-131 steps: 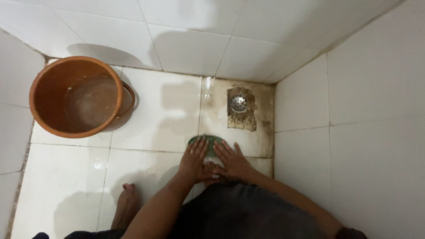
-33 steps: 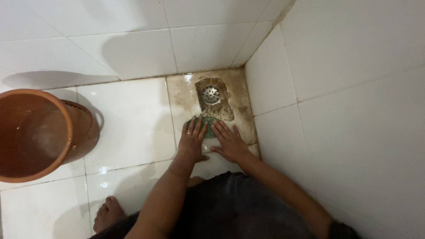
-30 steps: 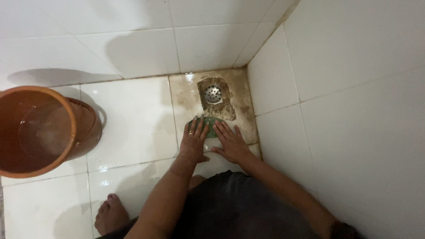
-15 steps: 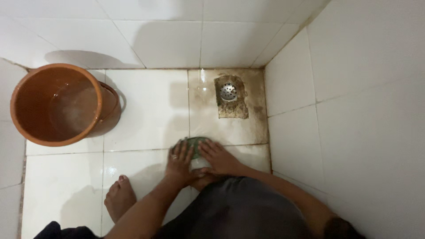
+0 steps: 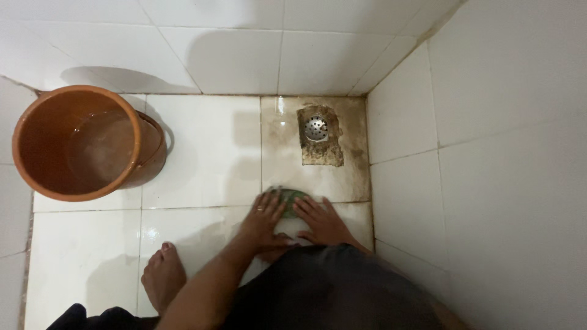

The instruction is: The person scrubs a white tiled bathroom floor using a green sponge and water from a brown bucket. They repeatedly dip the sponge into the bucket and scrub the floor tiles and the area around the drain.

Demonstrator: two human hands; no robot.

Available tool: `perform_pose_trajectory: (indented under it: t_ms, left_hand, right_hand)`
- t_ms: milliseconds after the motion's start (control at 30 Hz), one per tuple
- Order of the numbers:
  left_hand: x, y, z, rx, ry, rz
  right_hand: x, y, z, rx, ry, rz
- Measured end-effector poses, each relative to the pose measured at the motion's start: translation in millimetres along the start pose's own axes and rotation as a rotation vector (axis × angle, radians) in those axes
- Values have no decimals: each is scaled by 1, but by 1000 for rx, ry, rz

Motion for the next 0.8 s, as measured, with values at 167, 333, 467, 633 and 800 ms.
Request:
perform_pose_trajectory:
  t_ms: [167, 333, 467, 633, 800]
  left_hand:
    - [-75, -77, -23, -99, -68, -134]
    - [-106, -119, -54, -237, -45, -48]
    - [-103, -118, -58, -130, -86, -47]
    - [-71, -65, -28, 48, -78, 25]
    - [-11, 8, -5, 206, 7, 197]
  right_hand:
    - [-71, 71, -24, -82, 179, -257]
    - [-80, 99, -24, -389, 124, -277]
    - [-68, 90, -21, -377, 97, -301]
    - [-50, 61, -15, -354, 87, -104]
    - [7, -11, 2, -262, -49, 116]
Point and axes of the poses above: each hand's wrist, its own y-axis away from the middle knuckle, its own z-axis out of the back of the hand, x = y × z, the point moved 9 cm from there along -y, towards the middle knuckle, and after that the axes turned 4 degrees about -y, right-handed, at the moved point
